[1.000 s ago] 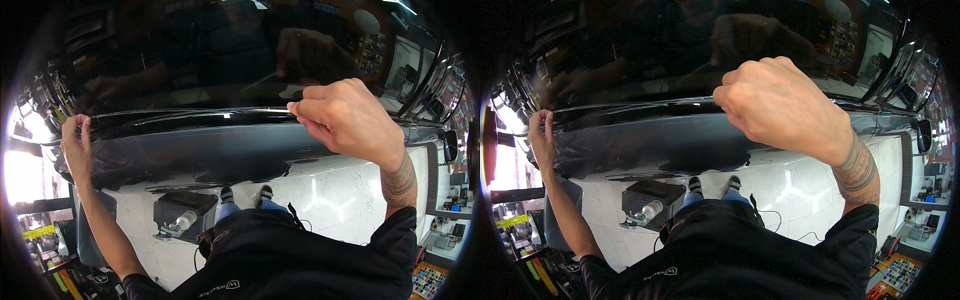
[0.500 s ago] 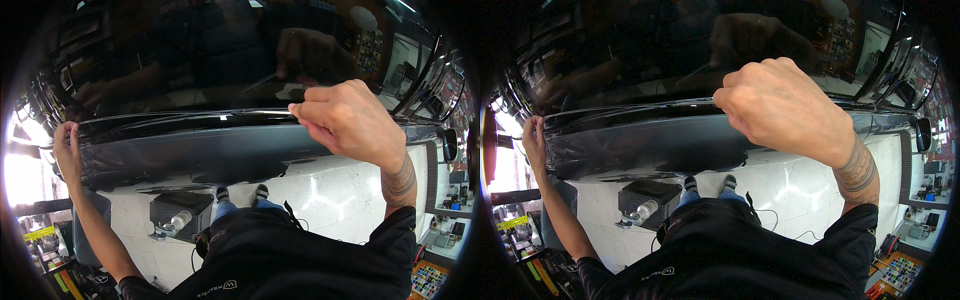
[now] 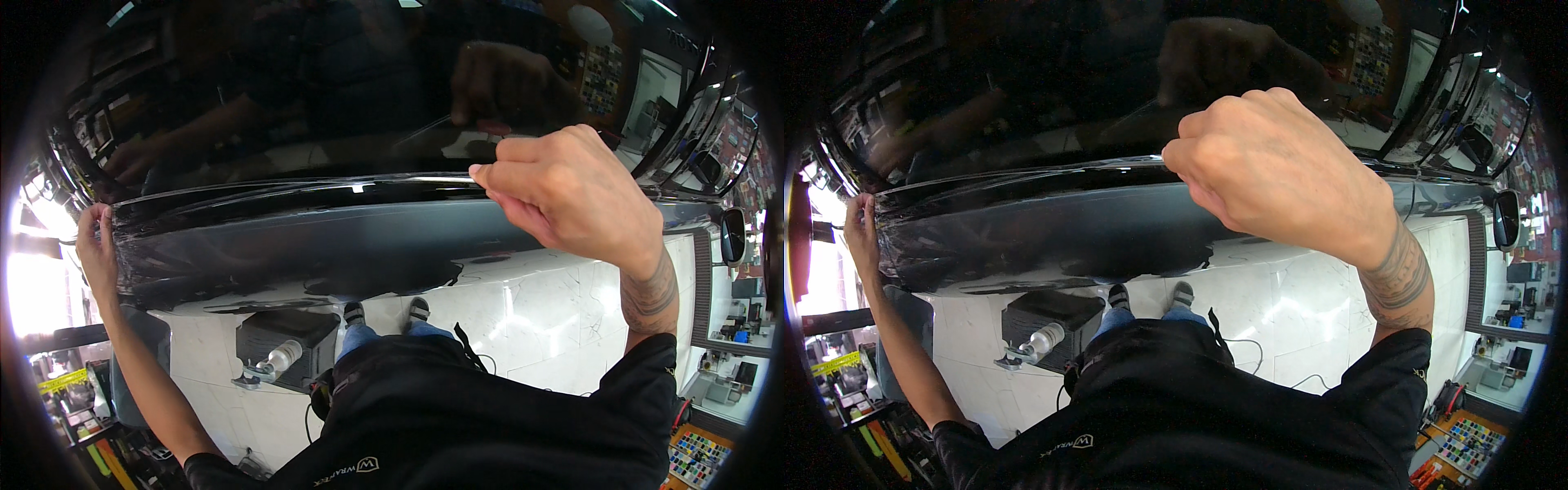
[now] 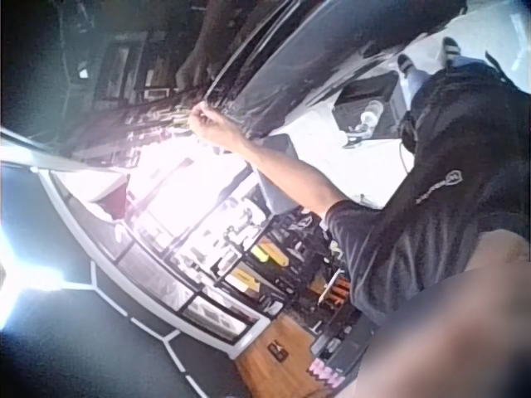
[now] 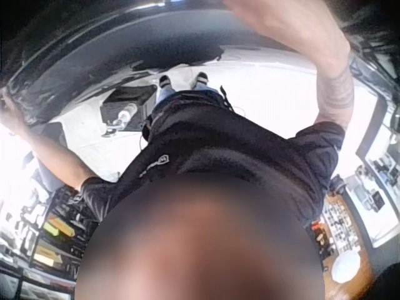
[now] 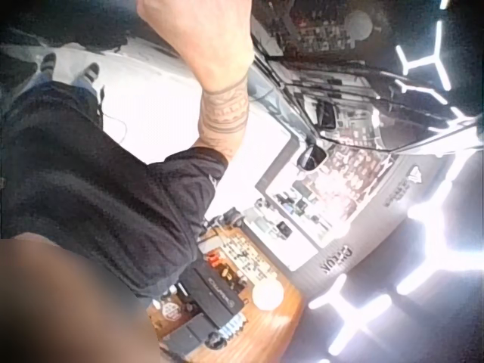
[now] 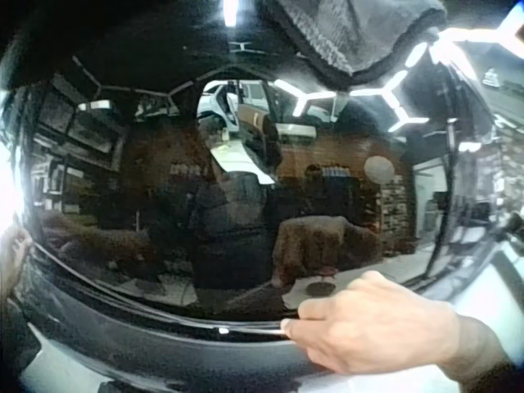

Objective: The person cleans the side of a dark-colored car with a microfiber cloth. They then use a squeegee tool to smooth a protective film along the car's body lines and edges, ensuring a tight fit and removing air bubbles.

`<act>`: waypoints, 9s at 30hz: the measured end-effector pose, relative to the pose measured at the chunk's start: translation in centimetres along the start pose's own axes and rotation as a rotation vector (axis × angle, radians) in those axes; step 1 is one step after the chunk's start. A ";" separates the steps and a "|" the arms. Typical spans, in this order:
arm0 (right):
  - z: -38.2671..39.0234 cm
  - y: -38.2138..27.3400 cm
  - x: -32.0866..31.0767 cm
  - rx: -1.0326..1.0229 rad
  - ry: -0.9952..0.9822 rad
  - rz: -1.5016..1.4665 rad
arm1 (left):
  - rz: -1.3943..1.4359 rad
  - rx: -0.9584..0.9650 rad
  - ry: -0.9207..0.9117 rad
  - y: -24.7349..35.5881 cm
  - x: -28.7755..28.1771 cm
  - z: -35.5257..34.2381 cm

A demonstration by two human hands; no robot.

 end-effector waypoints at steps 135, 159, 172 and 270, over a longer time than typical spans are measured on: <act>13.6 11.5 2.6 -0.045 0.013 -0.070 | -0.067 0.161 0.154 36.6 22.7 8.2; 18.5 15.0 2.1 -0.052 0.011 -0.043 | -0.134 0.129 0.166 36.2 22.3 7.6; 20.8 16.7 1.8 -0.057 0.008 -0.041 | -0.150 0.101 0.153 35.5 21.9 7.3; 31.6 27.3 1.4 -0.058 -0.036 -0.223 | -0.394 -0.022 0.099 30.6 19.7 5.0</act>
Point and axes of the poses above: each hand's wrist, its own z-axis away from the middle knuckle, its own x-axis out of the palm, y = z × x, the point moved 1 cm from there along -z, towards the middle knuckle, and after that the axes turned 15 degrees about z, right-handed, at the moved point
